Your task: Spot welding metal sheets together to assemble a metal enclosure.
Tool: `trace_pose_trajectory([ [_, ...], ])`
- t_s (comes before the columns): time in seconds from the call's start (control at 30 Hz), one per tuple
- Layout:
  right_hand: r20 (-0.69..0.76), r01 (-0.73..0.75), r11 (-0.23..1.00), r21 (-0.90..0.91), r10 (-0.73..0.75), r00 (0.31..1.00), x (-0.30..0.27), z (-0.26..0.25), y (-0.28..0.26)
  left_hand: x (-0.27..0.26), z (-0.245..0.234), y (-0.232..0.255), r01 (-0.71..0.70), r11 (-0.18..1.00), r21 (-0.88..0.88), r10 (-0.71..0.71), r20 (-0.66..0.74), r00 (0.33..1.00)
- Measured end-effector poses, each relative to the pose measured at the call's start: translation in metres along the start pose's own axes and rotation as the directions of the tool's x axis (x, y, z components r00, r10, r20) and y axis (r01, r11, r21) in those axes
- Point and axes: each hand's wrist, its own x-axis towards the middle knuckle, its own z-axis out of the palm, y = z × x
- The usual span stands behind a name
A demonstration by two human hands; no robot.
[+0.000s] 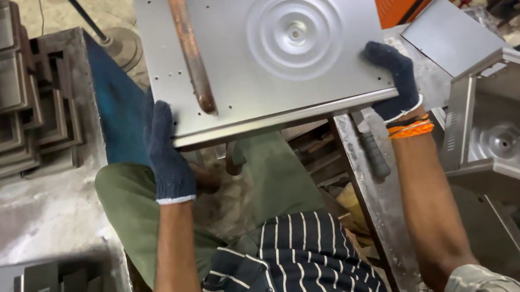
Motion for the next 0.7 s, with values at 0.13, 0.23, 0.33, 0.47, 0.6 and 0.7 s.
trace_pose_trajectory([
  [0.13,0.553,0.647,0.096,-0.756,-0.436,0.71,-0.005,-0.024,0.005,0.006,-0.003,-0.012,-0.071,0.996,-0.058,0.073,0.029,0.997],
  [0.23,0.5,0.627,0.228,-0.744,-0.432,0.751,0.002,-0.045,0.001,-0.006,0.037,0.025,-0.026,0.995,-0.094,0.021,-0.058,0.998],
  [0.33,0.757,0.703,-0.319,-0.635,-0.439,0.484,-0.027,0.014,-0.015,-0.008,0.054,0.04,0.012,0.998,-0.057,-0.016,-0.059,0.998],
  [0.47,0.676,0.73,-0.106,-0.675,-0.485,0.555,-0.009,-0.039,-0.008,-0.003,0.053,0.022,0.04,0.979,-0.201,-0.055,-0.072,0.996],
  [0.6,0.499,0.587,0.061,-0.808,-0.458,0.735,0.008,-0.076,-0.01,-0.002,0.053,0.014,0.015,0.967,-0.255,-0.033,-0.065,0.997],
  [0.7,0.565,0.613,-0.047,-0.788,-0.451,0.691,0.0,-0.053,-0.016,-0.002,0.056,0.019,0.046,0.978,-0.204,-0.065,-0.088,0.994],
])
